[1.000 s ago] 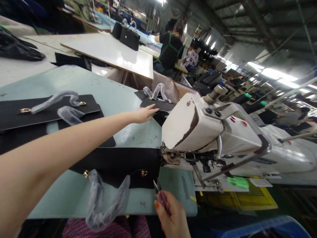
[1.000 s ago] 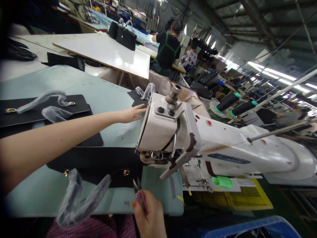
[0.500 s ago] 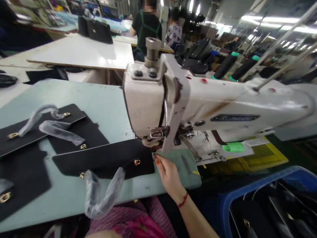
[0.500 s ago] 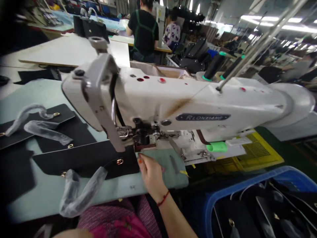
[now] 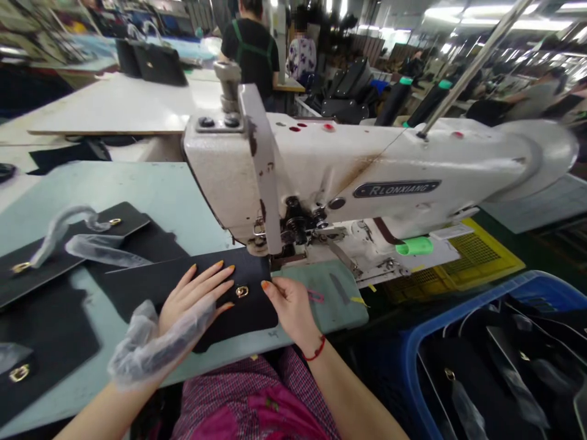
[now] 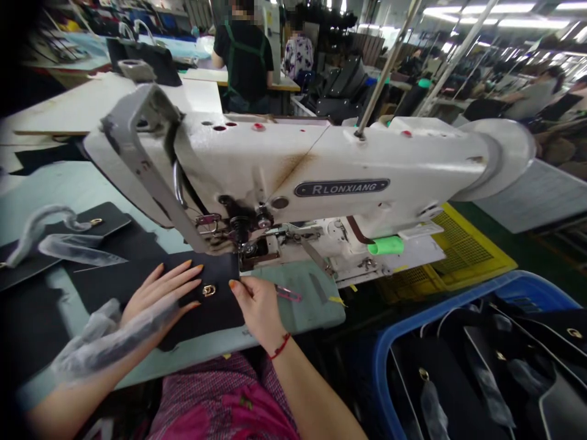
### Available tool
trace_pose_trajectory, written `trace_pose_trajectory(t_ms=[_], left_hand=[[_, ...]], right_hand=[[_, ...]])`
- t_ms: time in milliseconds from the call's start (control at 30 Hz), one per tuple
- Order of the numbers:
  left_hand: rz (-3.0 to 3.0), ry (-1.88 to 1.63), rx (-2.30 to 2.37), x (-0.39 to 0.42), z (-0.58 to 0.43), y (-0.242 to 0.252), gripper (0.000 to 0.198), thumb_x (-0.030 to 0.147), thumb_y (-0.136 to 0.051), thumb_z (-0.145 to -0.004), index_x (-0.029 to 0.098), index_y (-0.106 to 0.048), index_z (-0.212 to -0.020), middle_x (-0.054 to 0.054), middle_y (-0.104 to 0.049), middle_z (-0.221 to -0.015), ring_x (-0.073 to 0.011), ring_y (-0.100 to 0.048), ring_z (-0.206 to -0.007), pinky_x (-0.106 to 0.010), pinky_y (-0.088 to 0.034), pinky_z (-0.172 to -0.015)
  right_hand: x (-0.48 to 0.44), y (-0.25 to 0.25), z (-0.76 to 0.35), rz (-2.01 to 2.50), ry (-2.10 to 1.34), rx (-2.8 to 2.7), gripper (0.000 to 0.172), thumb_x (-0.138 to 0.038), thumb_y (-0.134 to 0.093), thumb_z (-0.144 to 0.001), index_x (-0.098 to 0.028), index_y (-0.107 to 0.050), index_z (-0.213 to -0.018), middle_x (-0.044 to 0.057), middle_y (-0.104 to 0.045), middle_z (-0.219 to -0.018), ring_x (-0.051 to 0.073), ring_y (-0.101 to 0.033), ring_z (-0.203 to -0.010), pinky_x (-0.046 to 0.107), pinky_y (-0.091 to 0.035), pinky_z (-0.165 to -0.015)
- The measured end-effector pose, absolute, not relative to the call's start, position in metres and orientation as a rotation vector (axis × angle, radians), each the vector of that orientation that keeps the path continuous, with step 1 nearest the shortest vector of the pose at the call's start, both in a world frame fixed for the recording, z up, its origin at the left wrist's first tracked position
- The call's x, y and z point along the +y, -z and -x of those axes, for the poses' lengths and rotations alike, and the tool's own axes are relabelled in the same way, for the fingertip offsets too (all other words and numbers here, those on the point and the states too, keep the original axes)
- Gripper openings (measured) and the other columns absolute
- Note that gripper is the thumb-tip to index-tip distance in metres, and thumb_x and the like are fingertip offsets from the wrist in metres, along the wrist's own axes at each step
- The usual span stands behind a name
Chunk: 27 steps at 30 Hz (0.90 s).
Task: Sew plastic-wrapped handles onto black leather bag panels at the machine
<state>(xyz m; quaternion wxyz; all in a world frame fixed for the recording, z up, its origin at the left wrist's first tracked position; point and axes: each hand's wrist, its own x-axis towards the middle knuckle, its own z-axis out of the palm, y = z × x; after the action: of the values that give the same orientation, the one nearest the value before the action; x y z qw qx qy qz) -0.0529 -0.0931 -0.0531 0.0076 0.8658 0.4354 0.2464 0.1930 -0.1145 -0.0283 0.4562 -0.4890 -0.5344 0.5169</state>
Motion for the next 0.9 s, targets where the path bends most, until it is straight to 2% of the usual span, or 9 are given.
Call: trace_pose_trajectory(t_ms=[100, 233, 467, 633, 767, 900], left_hand=[[-2.743, -0.719, 1.27, -0.096, 0.053, 0.046, 0.032, 0.039, -0.061, -0.088, 0.029, -0.066, -0.118, -0.005, -0.061, -0.135, -0.0267, -0.055, -0.128, -0.047, -0.03, -0.115], [-2.662, -0.66, 1.34, -0.098, 0.047, 0.045, 0.032, 0.044, -0.057, -0.089, 0.028, -0.069, -0.114, -0.006, -0.062, -0.134, -0.0269, -0.055, -0.128, -0.047, -0.035, -0.112], [-2.664, -0.729, 1.286, -0.088, 0.05, 0.054, 0.033, 0.044, -0.061, -0.087, 0.029, -0.068, -0.116, -0.005, -0.065, -0.131, -0.0272, -0.058, -0.124, -0.046, -0.035, -0.112], [-2.755, -0.67, 1.275, -0.076, 0.053, 0.048, 0.033, 0.047, -0.053, -0.091, 0.029, -0.067, -0.115, -0.005, -0.067, -0.128, -0.0257, -0.06, -0.122, -0.046, -0.037, -0.111], [-2.809, -0.658, 1.238, -0.064, 0.055, 0.044, 0.032, 0.047, -0.05, -0.092, 0.027, -0.067, -0.111, -0.006, -0.069, -0.125, -0.0243, -0.064, -0.115, -0.045, -0.04, -0.109], [-2.796, -0.634, 1.243, -0.057, 0.058, 0.047, 0.029, 0.044, -0.049, -0.094, 0.026, -0.066, -0.108, -0.006, -0.068, -0.125, -0.0244, -0.063, -0.117, -0.047, -0.037, -0.111]], right_hand=[[-0.116, 0.024, -0.194, 1.217, -1.326, -1.265, 0.037, -0.044, -0.054, -0.091, -0.016, -0.056, -0.066, -0.002, -0.041, -0.06, 0.009, -0.034, -0.056, 0.02, -0.027, -0.051], [-0.116, 0.019, -0.195, 1.263, -1.338, -1.251, 0.041, -0.045, -0.055, -0.09, -0.017, -0.045, -0.061, -0.003, -0.034, -0.059, 0.009, -0.03, -0.055, 0.021, -0.023, -0.05], [-0.11, 0.016, -0.196, 1.291, -1.327, -1.285, 0.043, -0.047, -0.054, -0.09, -0.017, -0.045, -0.061, -0.004, -0.03, -0.06, 0.009, -0.027, -0.056, 0.022, -0.021, -0.05], [-0.101, 0.019, -0.197, 1.298, -1.377, -1.279, 0.043, -0.05, -0.054, -0.089, -0.017, -0.047, -0.063, -0.004, -0.031, -0.061, 0.008, -0.027, -0.055, 0.022, -0.02, -0.049], [-0.095, 0.016, -0.197, 1.306, -1.33, -1.344, 0.046, -0.049, -0.053, -0.091, -0.017, -0.04, -0.06, -0.004, -0.028, -0.06, 0.008, -0.026, -0.056, 0.023, -0.019, -0.05], [-0.099, 0.012, -0.2, 1.306, -1.259, -1.418, 0.046, -0.044, -0.052, -0.093, -0.017, -0.035, -0.059, -0.004, -0.026, -0.059, 0.007, -0.026, -0.055, 0.023, -0.019, -0.049]])
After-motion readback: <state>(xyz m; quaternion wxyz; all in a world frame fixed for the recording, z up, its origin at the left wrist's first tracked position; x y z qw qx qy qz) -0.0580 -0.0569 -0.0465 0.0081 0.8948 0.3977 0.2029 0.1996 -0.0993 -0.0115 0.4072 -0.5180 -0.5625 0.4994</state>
